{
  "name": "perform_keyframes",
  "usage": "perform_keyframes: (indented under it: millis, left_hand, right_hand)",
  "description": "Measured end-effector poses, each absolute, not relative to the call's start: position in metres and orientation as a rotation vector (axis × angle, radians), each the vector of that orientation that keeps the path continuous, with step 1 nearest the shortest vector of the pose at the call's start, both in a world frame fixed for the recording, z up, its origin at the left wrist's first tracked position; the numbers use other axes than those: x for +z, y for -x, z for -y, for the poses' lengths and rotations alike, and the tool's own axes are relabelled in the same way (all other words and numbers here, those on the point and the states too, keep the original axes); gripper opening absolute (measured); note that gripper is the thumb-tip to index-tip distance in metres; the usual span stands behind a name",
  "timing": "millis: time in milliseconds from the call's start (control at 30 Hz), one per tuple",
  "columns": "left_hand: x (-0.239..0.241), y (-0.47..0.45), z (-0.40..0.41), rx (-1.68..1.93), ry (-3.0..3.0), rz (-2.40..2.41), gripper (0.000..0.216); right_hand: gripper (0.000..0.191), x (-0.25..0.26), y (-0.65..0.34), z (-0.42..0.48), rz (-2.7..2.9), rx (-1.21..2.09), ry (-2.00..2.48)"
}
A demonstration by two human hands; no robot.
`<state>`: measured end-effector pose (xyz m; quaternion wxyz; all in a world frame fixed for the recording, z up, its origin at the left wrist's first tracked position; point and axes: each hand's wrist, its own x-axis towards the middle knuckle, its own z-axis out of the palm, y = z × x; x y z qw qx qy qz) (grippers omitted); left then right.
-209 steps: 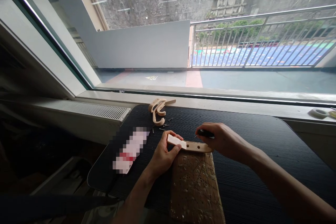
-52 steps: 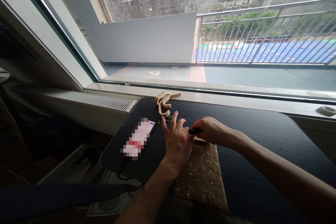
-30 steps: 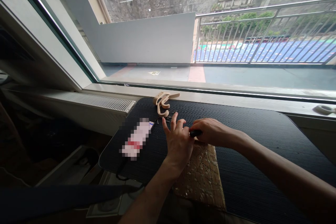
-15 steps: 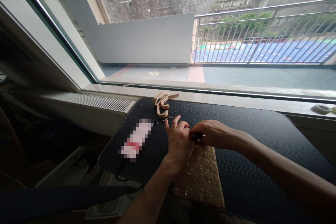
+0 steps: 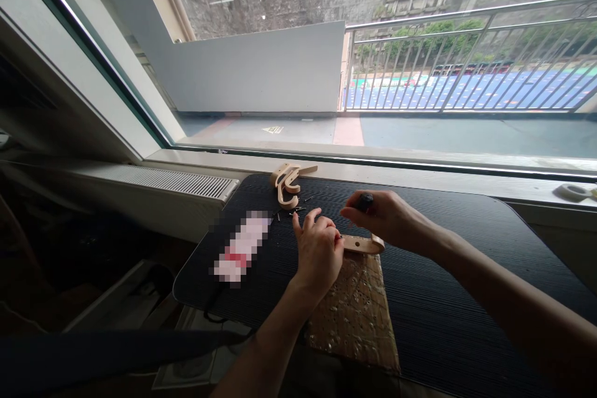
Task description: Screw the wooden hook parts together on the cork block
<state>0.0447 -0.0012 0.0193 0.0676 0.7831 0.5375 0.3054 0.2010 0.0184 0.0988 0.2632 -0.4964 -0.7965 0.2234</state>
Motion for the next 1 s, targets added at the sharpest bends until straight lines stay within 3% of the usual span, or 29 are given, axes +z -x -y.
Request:
perform_keyframes:
  millis: [1000]
  left_hand:
    - [0.019, -0.043, 0.002, 0.888, -2.367, -1.616, 0.008]
  right_hand:
    - [0.028, 0.091, -0.189, -0.026, 2.201, 0.664, 1.399]
